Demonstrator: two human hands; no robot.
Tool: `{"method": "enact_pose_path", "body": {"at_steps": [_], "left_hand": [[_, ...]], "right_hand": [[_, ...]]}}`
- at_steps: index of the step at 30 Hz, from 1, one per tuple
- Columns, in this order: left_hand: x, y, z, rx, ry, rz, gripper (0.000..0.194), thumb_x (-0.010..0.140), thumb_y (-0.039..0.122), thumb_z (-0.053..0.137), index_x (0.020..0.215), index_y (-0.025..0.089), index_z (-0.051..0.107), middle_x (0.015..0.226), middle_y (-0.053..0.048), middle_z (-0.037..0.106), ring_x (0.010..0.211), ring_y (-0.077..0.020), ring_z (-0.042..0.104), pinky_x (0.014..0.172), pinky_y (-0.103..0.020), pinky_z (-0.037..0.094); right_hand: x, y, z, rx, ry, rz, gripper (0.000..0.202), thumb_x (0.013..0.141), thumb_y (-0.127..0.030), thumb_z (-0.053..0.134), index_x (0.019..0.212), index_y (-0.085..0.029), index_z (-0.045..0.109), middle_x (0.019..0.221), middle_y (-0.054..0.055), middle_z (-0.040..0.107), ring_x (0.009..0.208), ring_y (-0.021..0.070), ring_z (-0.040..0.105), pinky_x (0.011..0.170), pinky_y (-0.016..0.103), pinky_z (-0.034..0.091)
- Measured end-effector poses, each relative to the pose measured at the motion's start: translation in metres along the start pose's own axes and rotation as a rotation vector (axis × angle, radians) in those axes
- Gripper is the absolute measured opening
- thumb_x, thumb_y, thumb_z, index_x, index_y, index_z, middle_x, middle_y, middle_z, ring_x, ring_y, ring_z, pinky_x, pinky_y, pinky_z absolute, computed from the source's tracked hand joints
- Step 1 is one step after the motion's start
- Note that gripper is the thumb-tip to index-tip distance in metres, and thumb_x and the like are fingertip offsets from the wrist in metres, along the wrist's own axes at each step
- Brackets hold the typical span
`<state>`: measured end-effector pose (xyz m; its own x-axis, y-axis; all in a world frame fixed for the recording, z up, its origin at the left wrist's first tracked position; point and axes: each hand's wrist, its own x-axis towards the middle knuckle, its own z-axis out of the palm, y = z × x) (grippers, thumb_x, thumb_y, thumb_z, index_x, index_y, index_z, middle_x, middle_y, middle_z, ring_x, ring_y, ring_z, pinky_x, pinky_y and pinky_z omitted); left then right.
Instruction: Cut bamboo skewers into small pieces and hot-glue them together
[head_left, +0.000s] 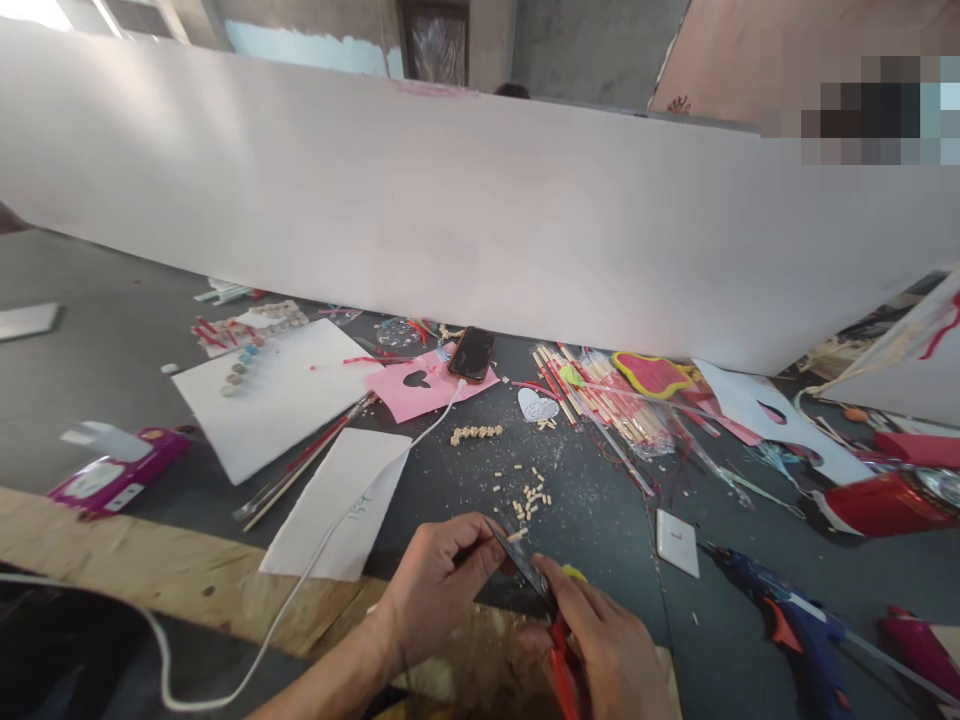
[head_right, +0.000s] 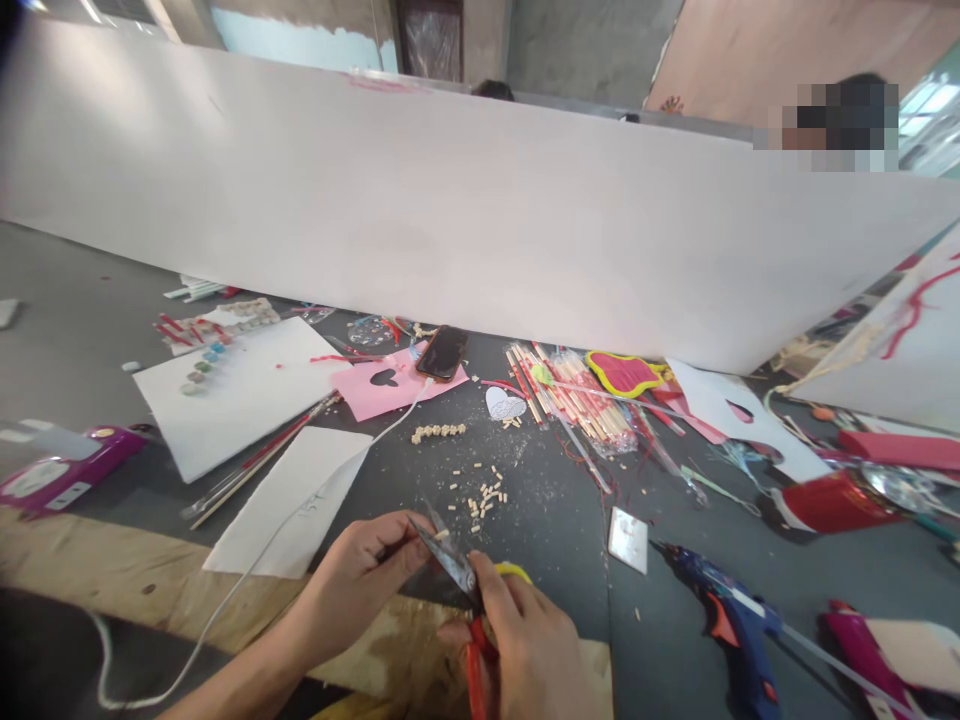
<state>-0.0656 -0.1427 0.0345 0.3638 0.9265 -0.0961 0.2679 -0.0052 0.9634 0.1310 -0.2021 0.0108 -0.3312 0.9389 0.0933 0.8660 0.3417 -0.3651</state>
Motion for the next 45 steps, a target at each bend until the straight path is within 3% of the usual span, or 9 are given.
{"method": "enact_pose_path", "body": {"at_steps": [4, 13, 22, 27, 33, 39, 45], "left_hand": [[0.002, 0.001, 0.001, -0.019, -0.009, 0.006, 0.024, 0.086, 0.026, 0.047, 0.078, 0.014, 0.065, 0.077, -0.004, 0.067, 0.073, -0.0158, 0.058, 0.067, -0.022, 0.043], [0.004, -0.002, 0.0, -0.06, -0.032, 0.078, 0.026, 0.087, 0.028, 0.048, 0.074, 0.014, 0.066, 0.073, -0.005, 0.067, 0.07, -0.0156, 0.06, 0.066, -0.022, 0.043], [0.003, 0.0, -0.001, -0.305, -0.16, -0.012, 0.029, 0.085, 0.037, 0.052, 0.073, 0.012, 0.063, 0.066, -0.005, 0.065, 0.065, -0.0152, 0.059, 0.064, -0.024, 0.045], [0.003, -0.001, 0.0, -0.319, -0.13, -0.023, 0.029, 0.084, 0.037, 0.052, 0.074, 0.012, 0.063, 0.067, -0.005, 0.065, 0.066, -0.0163, 0.06, 0.064, -0.025, 0.046], [0.004, -0.001, 0.004, -0.197, -0.046, -0.023, 0.025, 0.084, 0.03, 0.05, 0.073, 0.012, 0.064, 0.073, -0.005, 0.065, 0.071, -0.0155, 0.058, 0.065, -0.023, 0.043], [0.007, -0.003, 0.01, -0.061, 0.024, -0.11, 0.022, 0.083, 0.029, 0.05, 0.076, 0.013, 0.064, 0.055, 0.002, 0.053, 0.047, -0.0089, 0.044, 0.045, -0.018, 0.033], [0.005, -0.003, 0.009, -0.014, 0.051, 0.077, 0.025, 0.085, 0.025, 0.049, 0.071, 0.013, 0.065, 0.07, -0.003, 0.065, 0.065, -0.0131, 0.057, 0.06, -0.019, 0.041]], "right_hand": [[0.0, 0.001, 0.002, 0.022, 0.008, 0.044, 0.052, 0.078, -0.019, 0.052, 0.13, -0.022, 0.047, 0.108, 0.006, 0.067, 0.094, 0.022, 0.065, 0.079, 0.029, 0.052], [0.002, -0.007, -0.004, 0.159, 0.004, 0.117, 0.048, 0.08, -0.034, 0.055, 0.127, -0.025, 0.047, 0.109, 0.007, 0.064, 0.097, 0.023, 0.062, 0.079, 0.031, 0.051], [0.001, -0.007, -0.004, 0.024, 0.01, 0.063, 0.057, 0.074, -0.04, 0.063, 0.127, -0.023, 0.048, 0.102, 0.007, 0.067, 0.093, 0.0246, 0.063, 0.074, 0.032, 0.052], [0.002, -0.002, -0.001, -0.034, 0.049, 0.002, 0.048, 0.079, -0.03, 0.059, 0.126, -0.021, 0.051, 0.102, 0.007, 0.069, 0.087, 0.0229, 0.066, 0.071, 0.029, 0.053], [0.005, 0.001, 0.0, -0.051, -0.027, 0.051, 0.038, 0.084, -0.03, 0.05, 0.12, -0.019, 0.054, 0.098, 0.007, 0.071, 0.082, 0.0225, 0.068, 0.069, 0.03, 0.053], [0.004, -0.003, -0.001, -0.044, -0.029, 0.123, 0.04, 0.084, -0.029, 0.049, 0.124, -0.022, 0.05, 0.105, 0.006, 0.068, 0.09, 0.0217, 0.066, 0.075, 0.029, 0.051], [0.008, -0.011, -0.007, 0.052, -0.044, 0.139, 0.042, 0.083, -0.031, 0.05, 0.123, -0.02, 0.05, 0.107, 0.008, 0.065, 0.097, 0.0224, 0.062, 0.077, 0.031, 0.051]]}}
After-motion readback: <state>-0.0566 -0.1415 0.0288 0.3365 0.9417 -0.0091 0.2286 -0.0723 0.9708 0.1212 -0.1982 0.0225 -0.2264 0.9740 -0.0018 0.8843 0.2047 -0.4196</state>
